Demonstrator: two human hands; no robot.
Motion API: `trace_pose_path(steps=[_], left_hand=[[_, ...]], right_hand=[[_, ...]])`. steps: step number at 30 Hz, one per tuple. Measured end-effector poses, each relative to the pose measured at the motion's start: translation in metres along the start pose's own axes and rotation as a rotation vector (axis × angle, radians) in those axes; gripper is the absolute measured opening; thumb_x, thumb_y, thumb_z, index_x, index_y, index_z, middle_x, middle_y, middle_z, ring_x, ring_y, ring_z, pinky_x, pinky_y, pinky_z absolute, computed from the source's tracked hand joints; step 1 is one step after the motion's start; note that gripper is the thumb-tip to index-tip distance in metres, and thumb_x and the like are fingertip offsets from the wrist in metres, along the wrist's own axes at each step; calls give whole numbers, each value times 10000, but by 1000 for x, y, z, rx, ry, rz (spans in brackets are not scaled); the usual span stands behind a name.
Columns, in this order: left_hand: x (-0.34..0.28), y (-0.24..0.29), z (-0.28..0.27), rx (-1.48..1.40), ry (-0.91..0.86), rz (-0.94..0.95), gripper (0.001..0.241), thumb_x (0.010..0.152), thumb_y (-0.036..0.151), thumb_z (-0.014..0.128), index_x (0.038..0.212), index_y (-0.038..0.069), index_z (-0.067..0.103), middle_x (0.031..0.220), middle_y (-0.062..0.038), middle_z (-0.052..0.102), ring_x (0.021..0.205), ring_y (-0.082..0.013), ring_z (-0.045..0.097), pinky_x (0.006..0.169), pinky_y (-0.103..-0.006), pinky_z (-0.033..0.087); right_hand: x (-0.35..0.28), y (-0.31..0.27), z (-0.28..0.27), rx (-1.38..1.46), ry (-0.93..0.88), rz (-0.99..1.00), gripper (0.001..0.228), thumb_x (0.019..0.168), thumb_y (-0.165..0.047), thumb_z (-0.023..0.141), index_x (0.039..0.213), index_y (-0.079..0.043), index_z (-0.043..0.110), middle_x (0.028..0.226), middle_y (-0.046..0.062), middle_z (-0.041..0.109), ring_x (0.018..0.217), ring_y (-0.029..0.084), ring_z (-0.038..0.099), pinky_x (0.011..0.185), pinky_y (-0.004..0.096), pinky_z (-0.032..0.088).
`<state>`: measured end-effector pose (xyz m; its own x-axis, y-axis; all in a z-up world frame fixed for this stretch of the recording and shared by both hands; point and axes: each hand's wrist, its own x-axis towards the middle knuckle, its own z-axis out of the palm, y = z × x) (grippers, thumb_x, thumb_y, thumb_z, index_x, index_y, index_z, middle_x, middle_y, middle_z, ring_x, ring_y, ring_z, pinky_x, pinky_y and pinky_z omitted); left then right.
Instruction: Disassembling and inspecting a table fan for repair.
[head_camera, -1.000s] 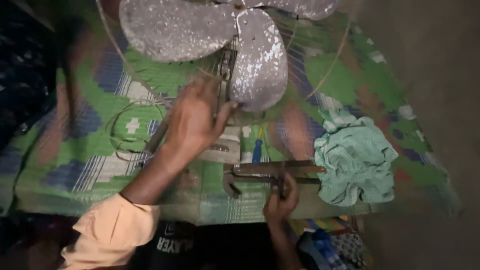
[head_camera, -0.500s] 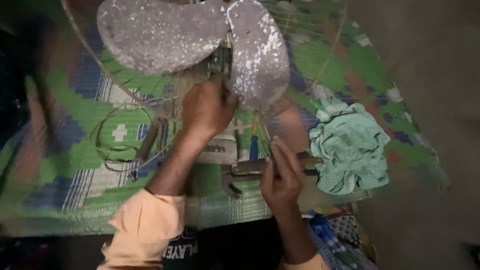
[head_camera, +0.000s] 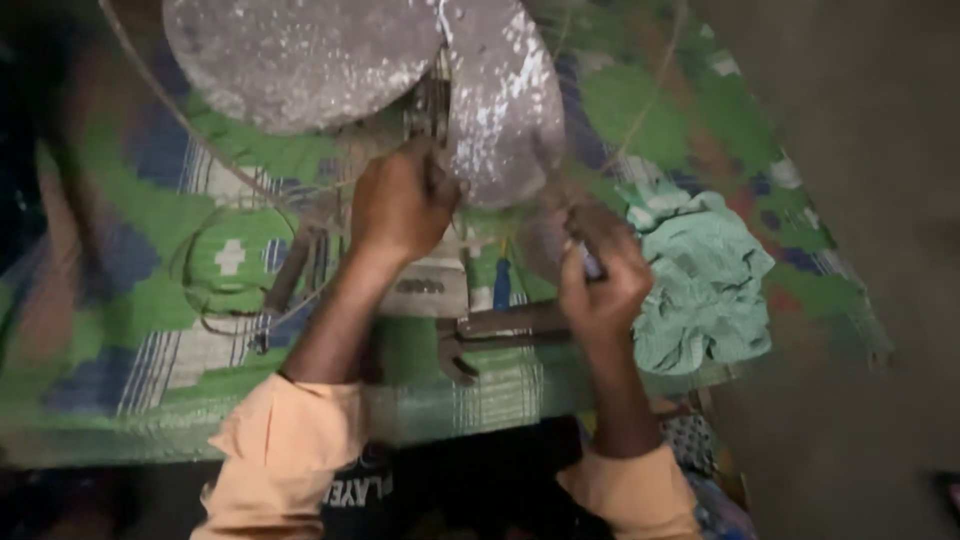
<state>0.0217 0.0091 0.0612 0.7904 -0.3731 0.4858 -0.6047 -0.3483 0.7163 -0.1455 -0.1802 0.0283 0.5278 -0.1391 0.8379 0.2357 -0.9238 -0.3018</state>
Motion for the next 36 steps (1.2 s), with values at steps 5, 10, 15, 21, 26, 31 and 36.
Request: trace_pose_path(steps=[5, 10, 15, 21, 26, 31, 36], left_hand=[[6, 3, -7, -25, 34, 6, 203, 814, 166, 788, 928, 43, 673, 774, -156, 709, 747, -372, 707, 656, -498, 527], [9, 1, -2, 9, 60, 9, 214, 823, 168, 791, 939, 40, 665, 781, -158, 710, 755, -382, 707, 652, -499, 523], [3, 11, 3, 36, 109, 6, 191, 826, 163, 794, 934, 52, 681, 795, -166, 716, 764, -388, 704, 672, -506, 532], [-40, 5, -3, -37, 467, 248, 365, 956, 208, 791, 1255, 62, 639, 1080, -134, 712, 974, -308, 727, 899, -463, 584], [-30, -16, -60, 244, 740, 271, 599, 939, 320, 813, 1405, 34, 569, 1520, -256, 367, 1459, -432, 371, 1221, -602, 301], [-4, -57, -76, 242, 840, 111, 660, 1037, 406, 798, 1510, 15, 554, 1679, -309, 155, 1584, -446, 190, 1290, -667, 151], [5, -65, -74, -74, 824, 17, 413, 936, 175, 837, 1281, 40, 657, 1660, -284, 320, 1535, -388, 414, 1286, -523, 399]], right_hand=[[16, -8, 7, 36, -37, -34, 132, 925, -26, 668, 1022, 40, 728, 954, 184, 723, 846, 296, 713, 754, 379, 565], [22, 8, 25, 86, 12, -138, 172, 972, -17, 642, 1121, 37, 710, 1124, 205, 739, 951, 288, 746, 781, 333, 591], [49, -18, 7, 137, -14, -77, 231, 918, -16, 660, 1138, 44, 701, 1130, 203, 727, 1017, 334, 739, 905, 388, 592], [63, -39, 1, 142, 29, -154, 291, 922, -5, 690, 1210, 30, 685, 1185, 196, 715, 1085, 316, 734, 977, 369, 585], [77, -54, 9, 201, -79, -148, 287, 917, 20, 693, 1203, 36, 689, 1152, 185, 723, 1032, 292, 743, 911, 344, 584], [93, -63, 26, 232, -133, -216, 268, 943, 43, 671, 1210, 35, 688, 1164, 186, 725, 999, 272, 746, 860, 321, 585], [78, -61, 46, 230, -105, -130, 266, 967, 1, 650, 1224, -14, 715, 1093, 154, 737, 969, 249, 741, 852, 337, 600]])
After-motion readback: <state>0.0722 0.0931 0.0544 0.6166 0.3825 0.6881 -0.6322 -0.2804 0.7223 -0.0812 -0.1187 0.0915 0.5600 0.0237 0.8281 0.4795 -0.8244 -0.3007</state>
